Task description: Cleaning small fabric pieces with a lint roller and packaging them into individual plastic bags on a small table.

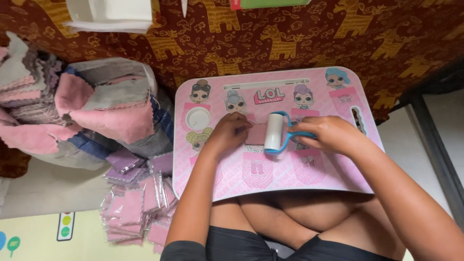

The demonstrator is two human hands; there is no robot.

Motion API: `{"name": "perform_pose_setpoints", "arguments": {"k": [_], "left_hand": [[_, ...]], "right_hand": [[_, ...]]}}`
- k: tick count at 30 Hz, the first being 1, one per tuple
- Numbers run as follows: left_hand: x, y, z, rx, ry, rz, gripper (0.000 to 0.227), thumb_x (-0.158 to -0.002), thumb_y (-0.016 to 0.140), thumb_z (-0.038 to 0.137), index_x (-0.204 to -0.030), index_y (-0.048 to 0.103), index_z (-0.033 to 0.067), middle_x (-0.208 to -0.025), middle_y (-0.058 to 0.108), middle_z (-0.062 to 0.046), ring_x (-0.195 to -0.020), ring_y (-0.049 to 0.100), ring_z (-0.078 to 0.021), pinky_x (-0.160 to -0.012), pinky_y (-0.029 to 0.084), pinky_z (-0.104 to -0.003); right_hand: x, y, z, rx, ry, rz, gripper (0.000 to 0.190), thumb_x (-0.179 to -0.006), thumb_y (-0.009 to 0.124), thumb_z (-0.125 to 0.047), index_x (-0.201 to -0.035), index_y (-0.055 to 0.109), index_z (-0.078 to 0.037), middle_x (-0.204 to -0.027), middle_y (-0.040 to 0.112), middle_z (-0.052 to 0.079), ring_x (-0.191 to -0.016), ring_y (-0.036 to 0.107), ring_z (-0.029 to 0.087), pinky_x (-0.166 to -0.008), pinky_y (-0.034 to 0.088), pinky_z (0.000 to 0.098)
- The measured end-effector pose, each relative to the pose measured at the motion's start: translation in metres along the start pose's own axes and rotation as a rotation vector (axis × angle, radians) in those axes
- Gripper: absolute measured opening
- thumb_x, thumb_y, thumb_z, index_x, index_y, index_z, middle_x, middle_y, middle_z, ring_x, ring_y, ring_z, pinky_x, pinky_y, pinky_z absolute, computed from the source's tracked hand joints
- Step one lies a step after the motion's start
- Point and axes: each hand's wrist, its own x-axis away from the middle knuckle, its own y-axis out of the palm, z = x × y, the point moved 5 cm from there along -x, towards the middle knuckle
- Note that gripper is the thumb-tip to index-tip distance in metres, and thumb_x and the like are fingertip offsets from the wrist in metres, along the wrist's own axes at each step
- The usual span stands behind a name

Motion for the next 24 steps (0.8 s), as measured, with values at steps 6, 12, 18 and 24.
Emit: {"name": "perform_pose_setpoints", "arguments": {"k": [6,12,18,24], "left_hand": [[0.002,-0.009,0.016,-0.008,-0.009,0.003,0.021,-0.083,0.071,0.021,-0.101,0.079,0.0131,-0.109,0.071,-0.01,-0.105,0.067,-0.0363,-0.094,0.053,-0.046],[0.0,-0.009,0.018,-0.08,0.033,0.039,0.022,-0.085,0.068,0.025,-0.102,0.077,0.0146,-0.108,0.071,-0.008,-0.103,0.067,-0.0353,-0.091,0.053,-0.046],[0.01,-0.013,0.063,-0.289,0.006,0.19,0.018,-0.086,0.066,0.021,-0.095,0.069,0.0068,-0.096,0.065,-0.007,-0.093,0.058,-0.0287,-0.088,0.047,-0.038],[0.013,0.034,0.041,-0.665,-0.229,0.109,0.025,-0.086,0.064,0.034,-0.087,0.068,0.0087,-0.069,0.069,-0.014,-0.067,0.072,-0.0376,-0.061,0.057,-0.05]], "right_hand": [[-0.035,0.006,-0.022,0.007,-0.035,0.001,0.019,-0.094,0.064,-0.039,-0.11,0.067,-0.03,-0.09,0.073,0.002,-0.084,0.075,0.03,-0.071,0.063,0.0512],[0.014,-0.017,-0.01,-0.095,0.105,0.004,0.026,-0.092,0.064,-0.03,-0.117,0.07,-0.027,-0.101,0.077,0.008,-0.097,0.075,0.035,-0.083,0.062,0.0549],[0.08,-0.005,-0.026,-0.237,0.387,0.398,0.042,-0.092,0.063,-0.018,-0.133,0.065,-0.009,-0.106,0.073,0.01,-0.076,0.067,0.027,-0.072,0.053,0.0366],[0.101,0.041,-0.058,-0.494,0.577,0.43,0.057,-0.093,0.055,-0.014,-0.15,0.052,-0.016,-0.137,0.062,0.018,-0.126,0.059,0.041,-0.105,0.049,0.0533]]}}
